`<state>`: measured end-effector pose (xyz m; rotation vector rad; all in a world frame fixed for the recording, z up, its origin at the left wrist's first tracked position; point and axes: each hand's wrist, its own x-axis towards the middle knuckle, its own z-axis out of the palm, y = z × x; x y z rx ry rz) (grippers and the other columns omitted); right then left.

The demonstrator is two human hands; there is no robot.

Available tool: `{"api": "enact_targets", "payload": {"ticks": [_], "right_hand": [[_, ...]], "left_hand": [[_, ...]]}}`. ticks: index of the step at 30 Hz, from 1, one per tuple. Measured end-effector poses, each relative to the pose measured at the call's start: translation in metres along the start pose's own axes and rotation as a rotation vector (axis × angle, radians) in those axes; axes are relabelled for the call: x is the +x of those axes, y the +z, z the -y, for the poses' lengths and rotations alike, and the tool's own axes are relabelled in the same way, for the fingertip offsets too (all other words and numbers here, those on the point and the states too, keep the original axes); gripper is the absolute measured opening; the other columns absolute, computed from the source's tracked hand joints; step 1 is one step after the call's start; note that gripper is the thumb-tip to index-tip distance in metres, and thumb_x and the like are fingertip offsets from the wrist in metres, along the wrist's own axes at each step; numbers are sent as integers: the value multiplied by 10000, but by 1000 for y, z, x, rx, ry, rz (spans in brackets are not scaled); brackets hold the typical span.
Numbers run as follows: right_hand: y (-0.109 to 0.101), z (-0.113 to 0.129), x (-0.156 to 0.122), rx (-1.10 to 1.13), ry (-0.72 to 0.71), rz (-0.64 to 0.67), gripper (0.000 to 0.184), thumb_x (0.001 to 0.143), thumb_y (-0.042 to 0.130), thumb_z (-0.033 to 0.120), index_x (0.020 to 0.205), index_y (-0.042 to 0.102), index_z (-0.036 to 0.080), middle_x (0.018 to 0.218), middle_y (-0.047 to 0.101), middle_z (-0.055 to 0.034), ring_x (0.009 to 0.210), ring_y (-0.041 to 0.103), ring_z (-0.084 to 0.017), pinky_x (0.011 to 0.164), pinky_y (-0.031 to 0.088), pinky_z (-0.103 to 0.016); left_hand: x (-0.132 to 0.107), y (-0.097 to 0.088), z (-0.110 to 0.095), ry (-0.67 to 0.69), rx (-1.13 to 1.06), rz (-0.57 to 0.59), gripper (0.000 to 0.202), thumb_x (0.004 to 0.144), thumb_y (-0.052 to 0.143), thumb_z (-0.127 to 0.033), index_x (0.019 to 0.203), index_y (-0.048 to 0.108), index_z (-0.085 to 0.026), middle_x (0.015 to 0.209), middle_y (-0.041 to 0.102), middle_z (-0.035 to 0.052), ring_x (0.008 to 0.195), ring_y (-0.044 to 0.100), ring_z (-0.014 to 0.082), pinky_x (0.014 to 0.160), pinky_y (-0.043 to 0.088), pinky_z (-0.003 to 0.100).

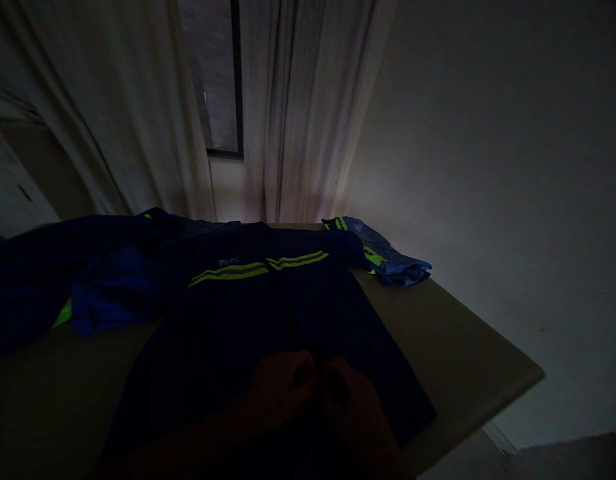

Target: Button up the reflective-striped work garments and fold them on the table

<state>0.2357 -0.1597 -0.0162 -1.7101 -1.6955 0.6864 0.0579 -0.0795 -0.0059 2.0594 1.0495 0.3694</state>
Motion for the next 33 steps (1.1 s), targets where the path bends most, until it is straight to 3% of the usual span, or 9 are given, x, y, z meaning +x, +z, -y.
{"api": "enact_targets", "payload": {"ticks": [6, 12, 20, 26, 29, 33], "right_hand": [[-1, 5, 1, -21, 45, 10, 131, 876, 587, 213, 984, 660, 226, 957, 739, -30, 866, 692, -190, 772, 472, -279], [0, 2, -1, -56, -13, 16, 152, 839, 574, 162, 937, 667, 231, 919, 735, -20, 837, 682, -185, 759, 463, -277], [1, -2, -1, -65, -59, 39, 193, 878, 549, 156, 1001, 670, 242, 989, 736, -31, 895, 689, -190, 798, 468, -288], [4, -8, -3, -105, -151, 41, 158, 982, 473, 180, 1009, 619, 233, 969, 707, -29, 847, 674, -161, 771, 471, -265], [5, -9, -4, -121, -225, 31, 158, 997, 451, 188, 999, 604, 229, 956, 700, -36, 835, 669, -156, 757, 473, -260], [3, -5, -4, -83, -194, 46, 161, 1014, 459, 228, 1016, 620, 228, 987, 708, -40, 871, 675, -161, 780, 483, -264]], "left_hand": [[-2, 4, 4, 74, 41, -32, 190, 927, 573, -398, 926, 708, -264, 839, 742, -30, 739, 653, 139, 668, 396, 263], [3, -1, 13, 193, 164, 78, 159, 833, 636, -329, 953, 719, -266, 866, 746, -28, 753, 655, 150, 666, 409, 261], [0, 1, 10, 125, 299, 92, 153, 870, 615, -371, 830, 692, -244, 844, 748, -1, 785, 678, 195, 694, 435, 296], [-4, -1, 6, 131, 292, 65, 167, 920, 582, -394, 917, 651, -242, 918, 745, 8, 844, 696, 210, 710, 453, 309], [-5, 0, 0, 89, 353, 105, 152, 922, 563, -366, 928, 636, -231, 931, 740, 31, 841, 701, 232, 719, 481, 333], [-8, 5, -9, 88, 478, 136, 200, 950, 528, -344, 1056, 630, -208, 1047, 736, 96, 948, 708, 286, 796, 528, 399]]}}
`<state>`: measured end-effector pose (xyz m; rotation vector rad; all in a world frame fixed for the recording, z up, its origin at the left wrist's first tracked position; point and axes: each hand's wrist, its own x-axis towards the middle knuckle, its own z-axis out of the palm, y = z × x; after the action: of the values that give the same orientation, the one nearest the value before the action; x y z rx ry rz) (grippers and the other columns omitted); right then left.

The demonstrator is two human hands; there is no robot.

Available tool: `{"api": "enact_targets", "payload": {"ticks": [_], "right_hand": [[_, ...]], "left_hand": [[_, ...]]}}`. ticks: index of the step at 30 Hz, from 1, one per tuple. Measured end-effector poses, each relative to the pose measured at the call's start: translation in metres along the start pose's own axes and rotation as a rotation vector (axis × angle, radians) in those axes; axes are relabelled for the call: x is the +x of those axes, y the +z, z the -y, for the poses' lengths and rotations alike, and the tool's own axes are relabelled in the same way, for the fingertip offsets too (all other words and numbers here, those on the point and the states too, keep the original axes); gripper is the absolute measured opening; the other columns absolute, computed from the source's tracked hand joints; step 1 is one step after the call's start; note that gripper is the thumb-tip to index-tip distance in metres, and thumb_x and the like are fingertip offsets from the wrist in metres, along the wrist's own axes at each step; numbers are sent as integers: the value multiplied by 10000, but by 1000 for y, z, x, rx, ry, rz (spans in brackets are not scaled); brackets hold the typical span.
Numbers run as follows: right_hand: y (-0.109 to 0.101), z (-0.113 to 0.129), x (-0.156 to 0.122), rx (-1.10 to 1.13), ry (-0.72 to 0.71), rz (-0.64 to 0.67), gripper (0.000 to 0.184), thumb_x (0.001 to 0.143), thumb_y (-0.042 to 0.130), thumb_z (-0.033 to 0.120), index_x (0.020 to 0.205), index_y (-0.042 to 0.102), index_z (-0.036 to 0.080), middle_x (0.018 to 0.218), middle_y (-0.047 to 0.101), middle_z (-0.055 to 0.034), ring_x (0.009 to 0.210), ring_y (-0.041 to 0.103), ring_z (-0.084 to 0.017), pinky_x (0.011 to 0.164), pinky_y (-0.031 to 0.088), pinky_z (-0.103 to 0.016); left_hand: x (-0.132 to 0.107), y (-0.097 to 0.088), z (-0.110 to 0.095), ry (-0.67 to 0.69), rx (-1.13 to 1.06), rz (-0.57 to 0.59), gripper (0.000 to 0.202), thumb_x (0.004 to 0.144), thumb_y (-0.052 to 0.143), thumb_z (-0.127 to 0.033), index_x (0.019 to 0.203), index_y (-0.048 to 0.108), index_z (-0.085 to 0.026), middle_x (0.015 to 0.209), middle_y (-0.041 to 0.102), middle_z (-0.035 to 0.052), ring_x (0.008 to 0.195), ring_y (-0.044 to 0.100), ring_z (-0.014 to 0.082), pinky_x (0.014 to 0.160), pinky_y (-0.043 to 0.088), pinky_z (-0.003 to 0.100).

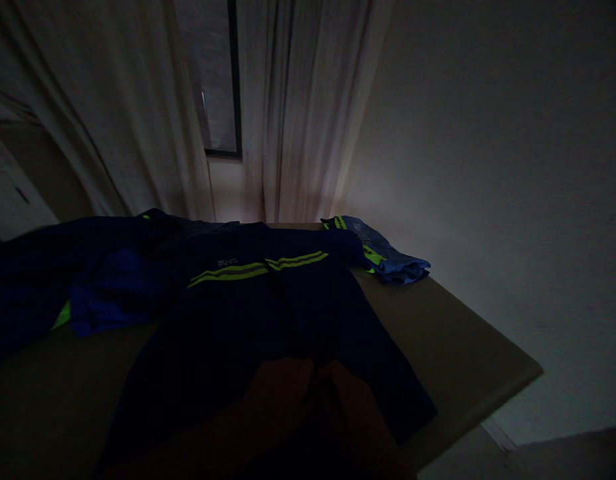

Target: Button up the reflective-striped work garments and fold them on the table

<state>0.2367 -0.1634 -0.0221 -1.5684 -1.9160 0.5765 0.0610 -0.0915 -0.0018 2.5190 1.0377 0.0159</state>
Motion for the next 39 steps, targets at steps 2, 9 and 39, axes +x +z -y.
{"api": "enact_targets", "payload": {"ticks": [2, 9, 39], "right_hand": [[-3, 4, 2, 53, 54, -2, 176, 1024, 466, 263, 1043, 637, 229, 999, 714, -39, 897, 678, -168, 811, 489, -271], [-8, 7, 4, 207, 144, -88, 201, 993, 528, 342, 1108, 643, 223, 959, 719, -32, 875, 681, -185, 802, 521, -286], [-14, 26, -59, -103, -363, 214, 600, 957, 655, 510, 1519, 498, 371, 1507, 578, -64, 1336, 581, -295, 1129, 456, -437]], "left_hand": [[-1, 5, -3, 28, 88, -30, 212, 968, 496, -289, 1100, 632, -194, 1069, 729, 121, 993, 700, 302, 834, 533, 428], [0, 22, 3, 195, 287, -209, 252, 987, 471, -291, 1036, 672, -147, 944, 717, 151, 903, 687, 295, 809, 530, 429], [-103, 57, 22, 141, 29, -342, 939, 891, 594, -406, 1663, 73, -282, 1645, 387, 131, 1463, 440, 345, 1186, 439, 504]]}}
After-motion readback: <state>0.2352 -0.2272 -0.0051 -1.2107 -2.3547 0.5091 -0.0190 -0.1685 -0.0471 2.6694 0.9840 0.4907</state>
